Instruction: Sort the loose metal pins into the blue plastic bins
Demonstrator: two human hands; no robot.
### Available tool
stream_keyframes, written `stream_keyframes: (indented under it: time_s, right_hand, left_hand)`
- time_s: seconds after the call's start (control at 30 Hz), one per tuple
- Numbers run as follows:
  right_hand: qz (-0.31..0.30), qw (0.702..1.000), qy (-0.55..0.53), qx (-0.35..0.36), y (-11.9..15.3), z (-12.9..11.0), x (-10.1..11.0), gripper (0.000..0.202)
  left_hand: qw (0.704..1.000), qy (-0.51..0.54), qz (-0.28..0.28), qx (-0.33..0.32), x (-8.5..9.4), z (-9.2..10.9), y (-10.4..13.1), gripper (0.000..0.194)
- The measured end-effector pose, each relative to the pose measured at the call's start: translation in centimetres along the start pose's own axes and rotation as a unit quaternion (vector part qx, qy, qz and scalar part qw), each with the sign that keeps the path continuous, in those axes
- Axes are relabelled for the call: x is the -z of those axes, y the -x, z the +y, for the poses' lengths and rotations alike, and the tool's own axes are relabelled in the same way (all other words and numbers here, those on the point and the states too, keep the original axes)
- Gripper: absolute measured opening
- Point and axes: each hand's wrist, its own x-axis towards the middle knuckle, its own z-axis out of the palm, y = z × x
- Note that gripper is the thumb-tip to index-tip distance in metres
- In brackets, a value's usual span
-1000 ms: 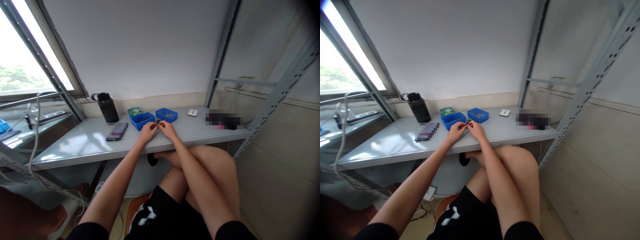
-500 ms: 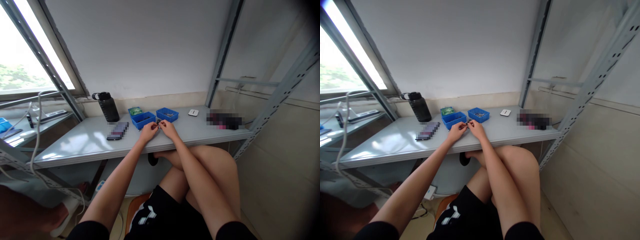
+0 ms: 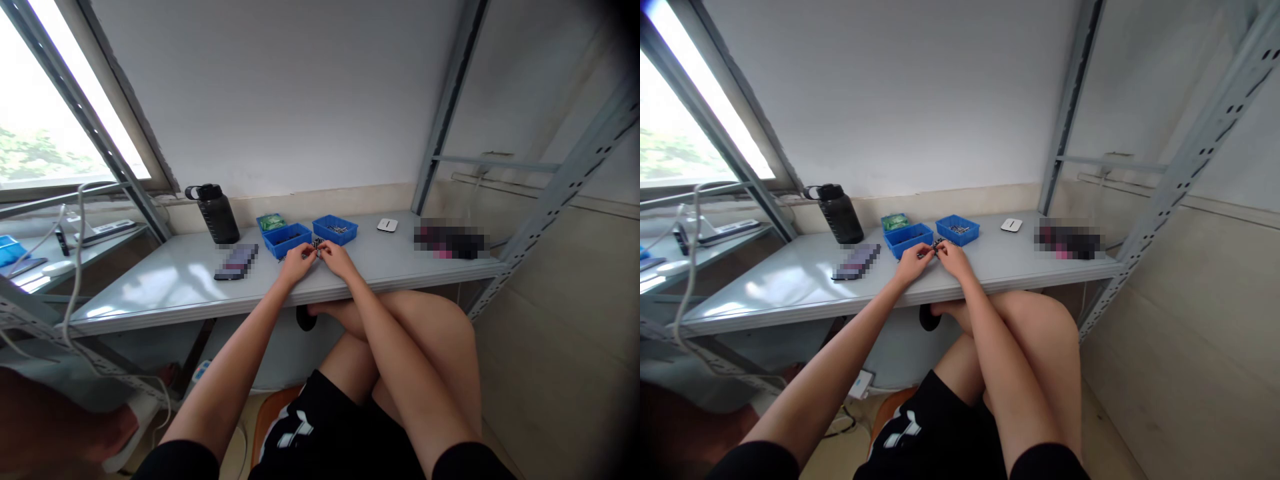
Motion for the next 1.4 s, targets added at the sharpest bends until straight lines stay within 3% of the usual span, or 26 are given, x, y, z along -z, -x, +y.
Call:
stream_keyframes:
  time_s: [0.27,0.83,1.4]
  right_hand:
    - [0.010,1.000,-0.021,0.012,-0.08,0.01,-0.19,0.020]
    - [0.015,1.000,0.002,-0.001,-0.13,0.54,-0.25,0.017]
    - [0.018,1.000,0.011,-0.017,0.07,-0.08,0.09,0.017]
  left_hand:
    - [1.000,-0.002,-0.029,0.011,-0.09,-0.33,-0.11,0.022]
    - [0.999,-0.028,-0.032,0.011,-0.21,-0.67,-0.32,0.023]
    - [1.000,-0.017,0.009,-0.022,-0.20,-0.73,-0.34,0.021]
